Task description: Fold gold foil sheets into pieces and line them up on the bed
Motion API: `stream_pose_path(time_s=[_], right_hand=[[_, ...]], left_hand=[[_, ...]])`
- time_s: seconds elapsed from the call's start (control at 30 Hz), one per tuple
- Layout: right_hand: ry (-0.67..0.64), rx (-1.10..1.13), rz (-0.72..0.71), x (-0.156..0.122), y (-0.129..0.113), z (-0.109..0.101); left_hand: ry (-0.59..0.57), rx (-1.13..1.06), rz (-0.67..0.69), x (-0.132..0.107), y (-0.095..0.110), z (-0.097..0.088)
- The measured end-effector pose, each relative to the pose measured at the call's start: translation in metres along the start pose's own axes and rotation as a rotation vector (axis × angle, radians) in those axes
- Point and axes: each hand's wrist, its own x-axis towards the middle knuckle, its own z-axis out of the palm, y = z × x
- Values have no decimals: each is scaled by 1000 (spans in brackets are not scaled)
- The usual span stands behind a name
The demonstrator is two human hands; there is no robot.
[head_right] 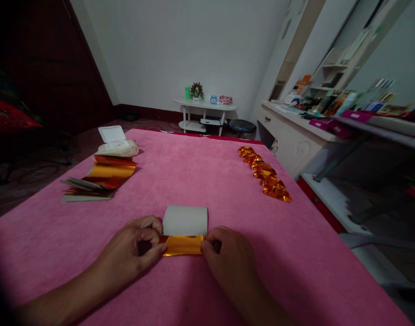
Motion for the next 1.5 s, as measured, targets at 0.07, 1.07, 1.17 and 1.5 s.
stream_pose_path(time_s=[0.07,1.07,1.17,1.5], right_hand=[[0,3,12,1,0,0],[17,-125,-15,3,-5,1],[32,-153,-20,3,-5,2],[128,-179,-14,3,-1,7]], left_hand=[[0,2,-8,0,1,-1],[18,181,-24,1,7,-1],[20,209,-19,0,8,-1],[129,265,-46,-5,8,-2]])
